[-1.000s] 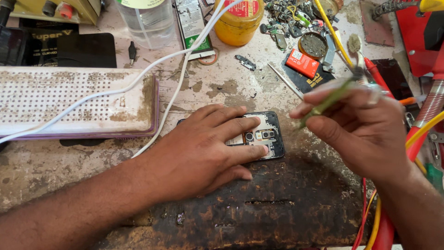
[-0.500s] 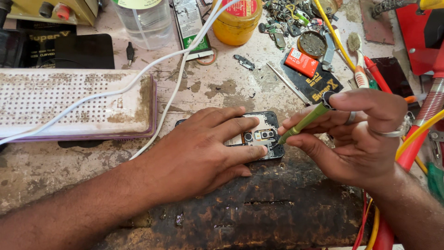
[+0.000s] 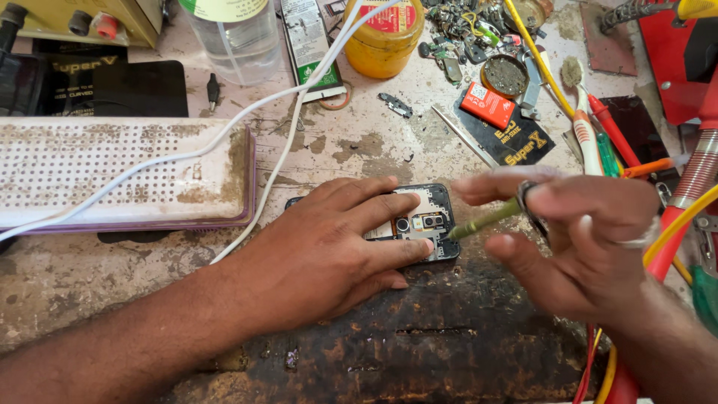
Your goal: The person uses a green-handled screwdriver to remove screws from a disassembled mobile phone. They then use their fingers to lift and reposition a black ribbon cable inside the phone chassis.
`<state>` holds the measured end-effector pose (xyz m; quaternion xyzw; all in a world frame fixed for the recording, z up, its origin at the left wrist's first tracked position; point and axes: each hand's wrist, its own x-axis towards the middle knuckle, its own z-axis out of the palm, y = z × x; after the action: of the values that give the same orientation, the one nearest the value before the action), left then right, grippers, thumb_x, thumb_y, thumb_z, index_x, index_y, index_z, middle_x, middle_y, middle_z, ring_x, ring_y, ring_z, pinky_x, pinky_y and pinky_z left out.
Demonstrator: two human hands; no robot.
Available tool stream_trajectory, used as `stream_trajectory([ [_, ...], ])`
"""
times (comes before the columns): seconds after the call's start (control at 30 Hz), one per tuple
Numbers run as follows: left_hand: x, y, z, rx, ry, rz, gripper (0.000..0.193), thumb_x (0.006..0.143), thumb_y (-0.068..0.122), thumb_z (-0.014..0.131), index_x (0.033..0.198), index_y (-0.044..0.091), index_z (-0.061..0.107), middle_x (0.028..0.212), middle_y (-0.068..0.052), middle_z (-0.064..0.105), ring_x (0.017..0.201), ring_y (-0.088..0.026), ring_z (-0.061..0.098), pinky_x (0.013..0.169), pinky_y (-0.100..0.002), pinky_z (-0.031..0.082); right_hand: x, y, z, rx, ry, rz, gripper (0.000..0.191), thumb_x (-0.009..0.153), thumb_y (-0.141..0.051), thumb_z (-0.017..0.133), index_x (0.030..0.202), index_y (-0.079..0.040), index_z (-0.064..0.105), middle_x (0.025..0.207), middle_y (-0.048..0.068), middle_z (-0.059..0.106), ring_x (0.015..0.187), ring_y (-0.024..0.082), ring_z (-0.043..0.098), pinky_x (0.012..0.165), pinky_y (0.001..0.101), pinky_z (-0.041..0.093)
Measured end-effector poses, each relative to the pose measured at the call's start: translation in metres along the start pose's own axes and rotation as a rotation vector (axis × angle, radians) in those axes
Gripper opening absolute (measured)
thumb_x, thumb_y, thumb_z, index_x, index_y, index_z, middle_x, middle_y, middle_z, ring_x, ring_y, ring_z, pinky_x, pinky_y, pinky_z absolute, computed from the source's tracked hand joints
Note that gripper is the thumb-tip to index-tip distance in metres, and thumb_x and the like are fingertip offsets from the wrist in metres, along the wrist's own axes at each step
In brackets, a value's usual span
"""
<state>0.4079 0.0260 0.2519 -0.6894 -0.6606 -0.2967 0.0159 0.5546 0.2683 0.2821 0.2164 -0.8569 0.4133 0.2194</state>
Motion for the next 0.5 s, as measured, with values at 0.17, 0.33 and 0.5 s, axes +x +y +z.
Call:
stream_trajectory([
  [0.17, 0.0004, -0.0011, -0.0006, 0.004, 0.013, 0.008, 0.04, 0.089, 0.034, 0.072, 0.126, 0.019, 0.07, 0.145, -0.02, 0.055, 0.138, -0.042, 0.046, 0.109, -0.056, 0.039, -0.0007, -0.0015, -0.0017, -0.349, 0.032, 0.114, 0.055, 0.088, -0.012, 0.081, 0.122, -0.008, 0.039, 0.091, 0.006, 0.071, 0.087, 0.016, 0.079, 0.07, 0.0273, 0.061],
  [0.33, 0.001, -0.0017, -0.0039, -0.01, 0.031, 0.004, 0.04, 0.089, 0.033, 0.072, 0.126, 0.019, 0.07, 0.144, -0.019, 0.056, 0.137, -0.042, 0.047, 0.108, -0.056, 0.039, 0.0032, 0.0019, -0.0046, -0.508, -0.083, -0.111, 0.059, 0.089, -0.02, 0.08, 0.117, -0.002, 0.031, 0.096, 0.006, 0.077, 0.086, 0.013, 0.078, 0.061, 0.0209, 0.053],
  [0.5, 0.004, -0.0024, -0.0087, -0.029, 0.031, 0.003, 0.039, 0.089, 0.031, 0.073, 0.125, 0.019, 0.069, 0.144, -0.019, 0.056, 0.138, -0.042, 0.047, 0.11, -0.055, 0.039, 0.0, 0.0047, -0.0004, -0.216, -0.029, 0.027, 0.059, 0.086, -0.016, 0.081, 0.115, -0.003, 0.032, 0.099, 0.008, 0.071, 0.09, 0.018, 0.079, 0.065, 0.025, 0.057],
])
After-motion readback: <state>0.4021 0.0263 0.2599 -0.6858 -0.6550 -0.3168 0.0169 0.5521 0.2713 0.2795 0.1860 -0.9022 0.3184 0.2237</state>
